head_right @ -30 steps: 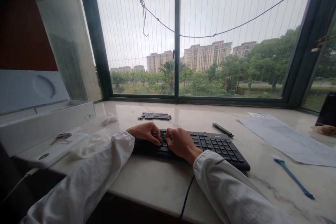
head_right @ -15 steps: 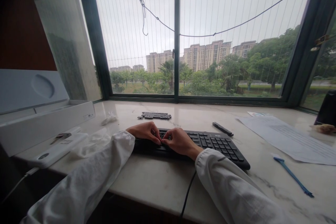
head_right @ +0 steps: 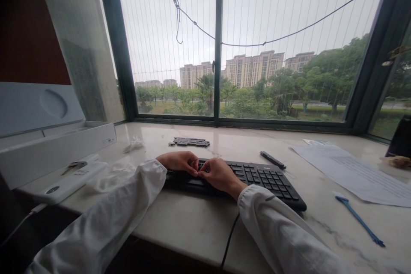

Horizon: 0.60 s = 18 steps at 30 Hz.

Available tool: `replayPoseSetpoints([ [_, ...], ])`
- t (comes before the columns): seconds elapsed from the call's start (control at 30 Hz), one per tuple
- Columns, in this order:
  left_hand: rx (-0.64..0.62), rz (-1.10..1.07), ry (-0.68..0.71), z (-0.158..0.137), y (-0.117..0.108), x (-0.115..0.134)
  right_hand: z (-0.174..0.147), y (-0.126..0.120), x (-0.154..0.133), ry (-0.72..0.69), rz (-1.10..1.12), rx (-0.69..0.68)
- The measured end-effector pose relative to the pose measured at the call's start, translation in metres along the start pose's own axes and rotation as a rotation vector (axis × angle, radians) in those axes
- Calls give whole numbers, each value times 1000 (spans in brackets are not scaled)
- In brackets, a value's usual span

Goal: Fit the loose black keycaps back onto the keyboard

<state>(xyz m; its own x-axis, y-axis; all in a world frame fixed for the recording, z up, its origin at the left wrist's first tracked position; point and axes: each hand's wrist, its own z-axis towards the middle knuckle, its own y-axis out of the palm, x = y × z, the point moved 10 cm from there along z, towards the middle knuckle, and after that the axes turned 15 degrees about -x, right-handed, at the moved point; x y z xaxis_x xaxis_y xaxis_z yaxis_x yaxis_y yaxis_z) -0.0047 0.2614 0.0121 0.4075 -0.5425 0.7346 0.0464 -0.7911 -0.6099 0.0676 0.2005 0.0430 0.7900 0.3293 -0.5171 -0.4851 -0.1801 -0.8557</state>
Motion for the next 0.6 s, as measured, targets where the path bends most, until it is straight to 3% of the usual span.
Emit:
replayPoseSetpoints([
  [0.6,-50,234,-156,4,-2,-2,3,9,3,55,-9,-12],
])
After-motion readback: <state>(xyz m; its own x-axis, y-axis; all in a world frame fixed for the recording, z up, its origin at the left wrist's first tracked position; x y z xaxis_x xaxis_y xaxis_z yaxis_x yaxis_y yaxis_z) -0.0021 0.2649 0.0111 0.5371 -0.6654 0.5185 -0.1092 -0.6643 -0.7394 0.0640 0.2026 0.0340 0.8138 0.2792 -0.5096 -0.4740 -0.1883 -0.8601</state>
